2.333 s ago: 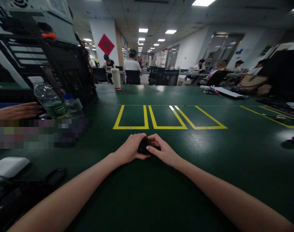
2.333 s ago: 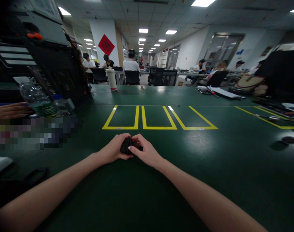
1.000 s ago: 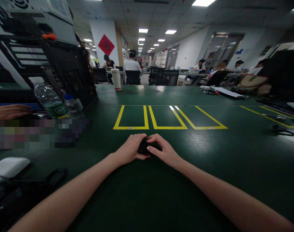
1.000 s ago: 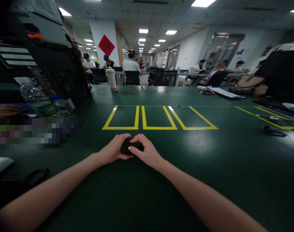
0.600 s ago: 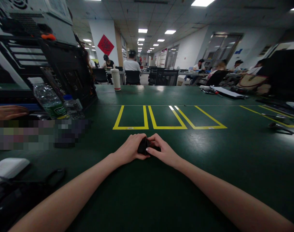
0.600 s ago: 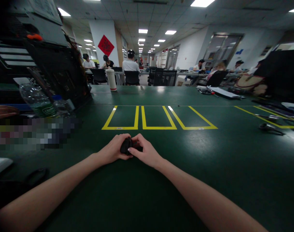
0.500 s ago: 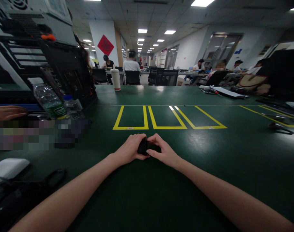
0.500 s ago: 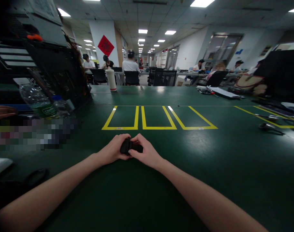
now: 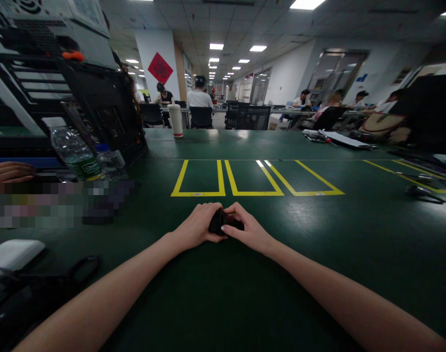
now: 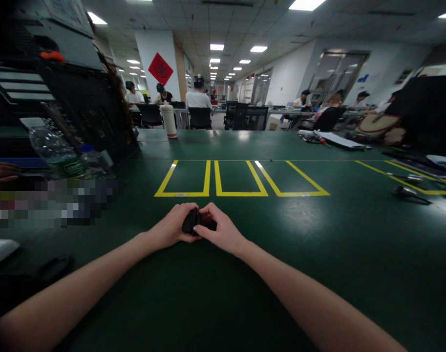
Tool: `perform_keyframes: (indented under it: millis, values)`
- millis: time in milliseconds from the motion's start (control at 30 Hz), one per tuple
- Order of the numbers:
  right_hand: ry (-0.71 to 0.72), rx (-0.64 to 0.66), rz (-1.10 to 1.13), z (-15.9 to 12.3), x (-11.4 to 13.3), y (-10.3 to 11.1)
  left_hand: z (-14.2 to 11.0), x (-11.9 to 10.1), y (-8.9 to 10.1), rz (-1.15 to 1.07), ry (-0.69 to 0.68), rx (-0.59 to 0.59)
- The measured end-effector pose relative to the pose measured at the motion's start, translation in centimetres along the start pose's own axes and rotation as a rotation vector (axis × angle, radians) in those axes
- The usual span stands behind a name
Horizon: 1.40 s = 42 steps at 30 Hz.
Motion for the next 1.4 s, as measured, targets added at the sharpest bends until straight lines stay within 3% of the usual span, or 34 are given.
perform_keyframes:
  millis: [200, 433, 800, 1000, 1100, 1400]
  values:
    - [0.051, -0.074, -0.108, 0.03, 0.03, 0.41, -0.02, -0.40, 0.41, -0.014, 0.000, 0.012]
    - [-0.042, -0.005, 0.017, 0.09, -0.19, -0.13, -0.03, -0.39, 0.36, -0.027, -0.005, 0.009]
    - [0.067, -0.083, -0.111, 0.05, 0.14, 0.35, 0.05, -0.43, 0.48, -0.032, 0.017, 0.013]
    - [-0.025, -0.023, -0.040, -0.01, -0.05, -0.17, 0.04, -0.28, 0.23, -0.029, 0.014, 0.016]
    - [-0.003, 0.005, -0.027, -0.13, 0.29, -0.21, -0.02, -0.15, 0.18, -0.016, 0.036, 0.031]
    - [0.060, -0.083, -0.084, 0.10, 0.05, 0.26, -0.05, -0.13, 0.28, -0.023, 0.014, 0.018]
Point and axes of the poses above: each hand's wrist, its own z-axis towards the middle knuckle, its own y-axis out of the back of the hand, x = y × z, the point moved 5 cm from there along z, towards the middle knuckle, and after that the axes turned 1 degree about z, right-handed, at the moved point
